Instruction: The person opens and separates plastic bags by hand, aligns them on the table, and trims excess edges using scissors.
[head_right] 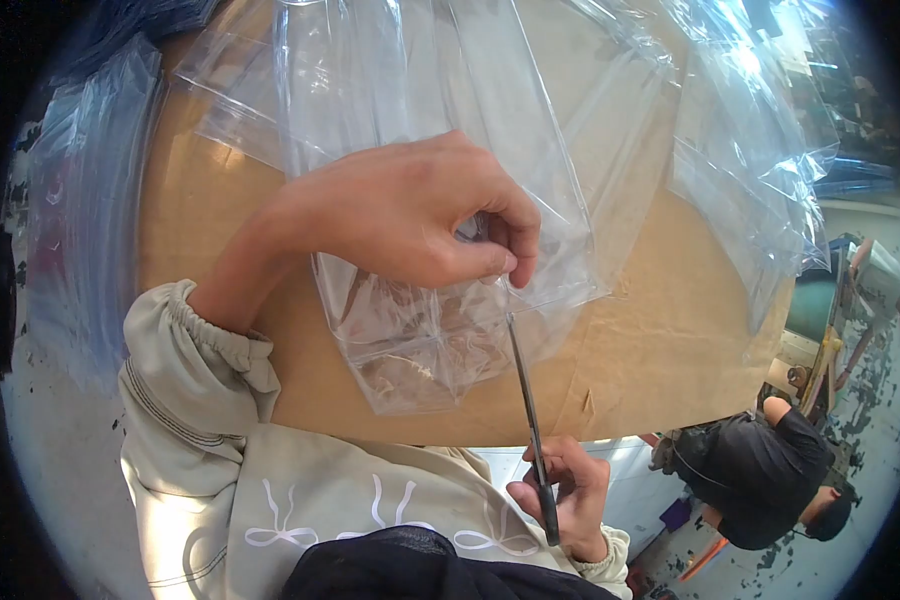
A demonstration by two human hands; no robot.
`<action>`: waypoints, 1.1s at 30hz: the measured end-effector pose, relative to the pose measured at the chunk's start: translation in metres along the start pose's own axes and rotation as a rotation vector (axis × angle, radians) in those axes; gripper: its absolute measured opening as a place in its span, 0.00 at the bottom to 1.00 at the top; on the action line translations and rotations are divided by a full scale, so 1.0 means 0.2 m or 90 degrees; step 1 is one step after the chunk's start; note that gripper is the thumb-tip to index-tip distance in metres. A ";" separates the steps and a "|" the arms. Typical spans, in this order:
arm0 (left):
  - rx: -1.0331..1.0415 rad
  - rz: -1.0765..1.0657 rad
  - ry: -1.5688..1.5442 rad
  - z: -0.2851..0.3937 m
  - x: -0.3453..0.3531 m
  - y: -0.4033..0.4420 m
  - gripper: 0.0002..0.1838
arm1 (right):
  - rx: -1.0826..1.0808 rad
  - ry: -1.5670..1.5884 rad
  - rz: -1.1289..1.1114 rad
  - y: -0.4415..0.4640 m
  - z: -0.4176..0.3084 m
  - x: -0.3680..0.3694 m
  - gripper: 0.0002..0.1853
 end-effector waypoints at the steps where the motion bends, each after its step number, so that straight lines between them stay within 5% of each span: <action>1: 0.009 0.013 0.000 0.00 0.00 0.00 0.07 | -0.001 -0.006 0.005 0.00 0.00 0.00 0.17; 33: 0.009 0.025 0.000 0.00 -0.02 0.00 0.11 | -0.051 -0.119 0.047 0.04 -0.04 -0.01 0.19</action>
Point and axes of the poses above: each hand's wrist, its own y-axis towards the middle knuckle, its own x-axis out of the palm, z = x × y, the point moved 4 cm from there along y, towards the middle knuckle, and after that the axes turned 4 degrees about -x, right-handed, at the moved point
